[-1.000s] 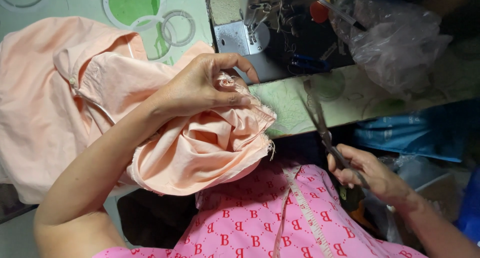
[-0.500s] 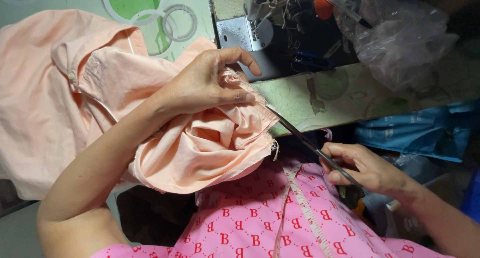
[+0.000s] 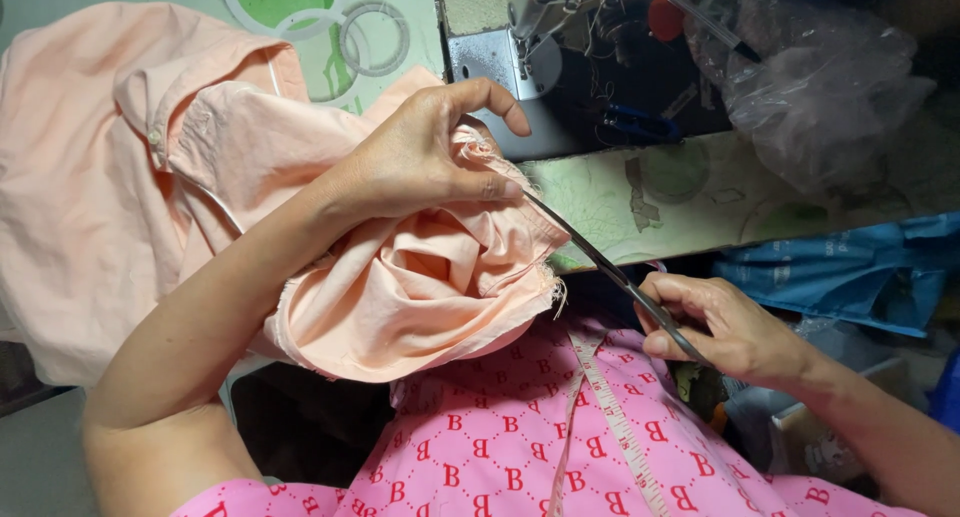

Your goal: Trimming excess fabric from the edge of a garment using scissors at a sewing workstation.

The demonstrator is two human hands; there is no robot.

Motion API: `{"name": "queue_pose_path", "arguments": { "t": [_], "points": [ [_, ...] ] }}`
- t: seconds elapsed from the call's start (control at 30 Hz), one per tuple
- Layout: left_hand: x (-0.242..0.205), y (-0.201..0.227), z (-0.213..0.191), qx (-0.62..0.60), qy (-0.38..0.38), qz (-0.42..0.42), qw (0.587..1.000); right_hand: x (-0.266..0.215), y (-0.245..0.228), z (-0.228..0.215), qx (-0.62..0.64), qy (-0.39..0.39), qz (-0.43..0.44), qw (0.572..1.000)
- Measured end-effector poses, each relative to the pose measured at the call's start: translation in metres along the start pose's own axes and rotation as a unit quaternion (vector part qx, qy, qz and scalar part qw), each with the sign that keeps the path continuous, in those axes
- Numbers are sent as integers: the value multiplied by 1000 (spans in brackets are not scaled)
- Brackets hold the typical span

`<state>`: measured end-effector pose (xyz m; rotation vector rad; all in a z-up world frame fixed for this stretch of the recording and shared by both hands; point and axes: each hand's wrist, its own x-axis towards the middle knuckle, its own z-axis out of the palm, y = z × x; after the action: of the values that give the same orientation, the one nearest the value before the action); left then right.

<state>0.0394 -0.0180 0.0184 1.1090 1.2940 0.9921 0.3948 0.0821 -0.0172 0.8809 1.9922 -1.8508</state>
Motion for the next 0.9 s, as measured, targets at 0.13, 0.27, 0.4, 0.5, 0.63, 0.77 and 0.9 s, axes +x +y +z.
{"name": "queue_pose_path", "arguments": {
  "t": [0.13,0.27,0.4,0.5,0.63,0.77,0.9],
  "points": [
    [-1,0,0,-26,3,-14,1000,-2,-1,0,-27,3,-2,1000],
    [0,0,0,-10,7,-13,1000,-3,3,0,-46,10,7,999],
    [0,0,1,-21,1,-8,1000,-4,4,2,-37,21,33,999],
    [1,-3,1,-23,-2,-4,1000,-3,5,3,-37,21,11,999],
    [1,-3,-1,-2,-8,7,1000,-5,2,2,-8,16,16,1000],
    [0,1,-2,16,-10,0,1000,-7,2,0,-2,15,19,1000],
    [0,2,-1,14,-3,-7,1000,-7,0,0,-5,15,19,1000]
  ]
}}
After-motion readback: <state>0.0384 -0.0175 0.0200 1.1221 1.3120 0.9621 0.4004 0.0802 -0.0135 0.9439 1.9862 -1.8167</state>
